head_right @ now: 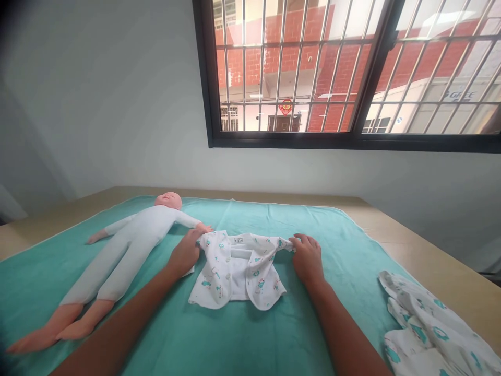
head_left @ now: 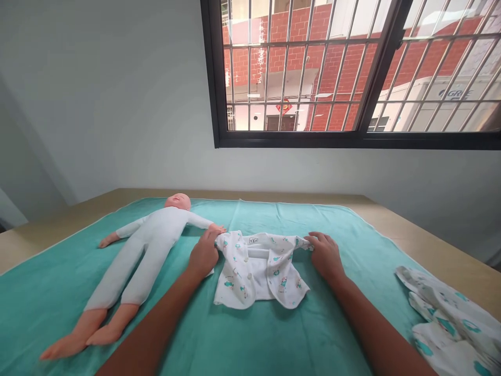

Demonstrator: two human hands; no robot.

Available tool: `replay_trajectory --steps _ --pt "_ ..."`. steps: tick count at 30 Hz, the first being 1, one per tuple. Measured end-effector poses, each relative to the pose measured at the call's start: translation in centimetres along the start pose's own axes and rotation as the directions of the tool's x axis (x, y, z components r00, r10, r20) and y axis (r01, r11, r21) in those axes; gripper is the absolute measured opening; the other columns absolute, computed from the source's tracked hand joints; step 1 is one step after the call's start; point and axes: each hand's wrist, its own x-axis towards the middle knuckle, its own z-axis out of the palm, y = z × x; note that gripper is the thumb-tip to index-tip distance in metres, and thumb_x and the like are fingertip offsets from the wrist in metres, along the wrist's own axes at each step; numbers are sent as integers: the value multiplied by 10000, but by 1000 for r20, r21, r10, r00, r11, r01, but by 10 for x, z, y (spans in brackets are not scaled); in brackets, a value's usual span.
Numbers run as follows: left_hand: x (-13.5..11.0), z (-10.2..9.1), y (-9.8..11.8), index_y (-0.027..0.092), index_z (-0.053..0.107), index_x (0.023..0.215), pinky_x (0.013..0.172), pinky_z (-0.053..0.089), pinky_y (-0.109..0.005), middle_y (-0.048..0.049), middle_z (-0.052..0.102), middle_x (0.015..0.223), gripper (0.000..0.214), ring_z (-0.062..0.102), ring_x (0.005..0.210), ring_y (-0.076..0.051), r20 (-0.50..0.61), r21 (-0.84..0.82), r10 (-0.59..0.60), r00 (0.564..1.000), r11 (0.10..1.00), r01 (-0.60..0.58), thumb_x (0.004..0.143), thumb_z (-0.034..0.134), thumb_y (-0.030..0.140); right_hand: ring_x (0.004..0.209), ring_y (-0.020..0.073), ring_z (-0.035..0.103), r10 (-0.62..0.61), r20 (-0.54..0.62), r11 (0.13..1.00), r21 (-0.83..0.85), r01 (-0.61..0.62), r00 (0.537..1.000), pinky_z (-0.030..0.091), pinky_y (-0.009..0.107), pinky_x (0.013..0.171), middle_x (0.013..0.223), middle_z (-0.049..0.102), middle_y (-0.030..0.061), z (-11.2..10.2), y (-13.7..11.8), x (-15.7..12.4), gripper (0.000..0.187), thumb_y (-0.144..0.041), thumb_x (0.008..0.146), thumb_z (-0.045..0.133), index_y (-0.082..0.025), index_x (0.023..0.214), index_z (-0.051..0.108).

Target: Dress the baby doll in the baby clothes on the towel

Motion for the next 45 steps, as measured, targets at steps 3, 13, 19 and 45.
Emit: replay_trajectory --steps 3,13,19,45 --pt "0 3 4 248 574 1182 956 432 -354 -48 587 1289 425 516 1188 -244 -97 -30 63 993 997 -66 838 390 80 1099 245 542 -14 -53 991 133 21 999 383 414 965 1152 644 77 -2 -10 4 421 -45 824 414 -224 1121 653" --pt "34 16 16 211 629 1127 978 420 -347 -66 652 1214 349 562 1160 -243 37 -136 43 998 990 -37 934 370 341 1015 239 569 -97 75 937 343 65 993 425 375 886 1085 652 64 -5 -57 3 260 -289 963 446 -239 1166 601" --pt "81 41 8 225 731 939 707 462 -281 -55 743 917 290 664 839 -243 317 -171 66 946 985 -12 669 678 319 948 221 564 -139 129 957 271 100 982 402 352 855 998 648 45 -3 -54 5 182 -265 963 453 -240 968 633" --pt "78 71 7 202 676 1073 835 428 -336 -97 705 1081 277 621 996 -259 74 -104 6 997 995 2 862 510 269 736 164 597 158 383 954 180 -241 910 333 247 601 832 694 18 47 -83 72 101 -321 814 627 -253 828 700"
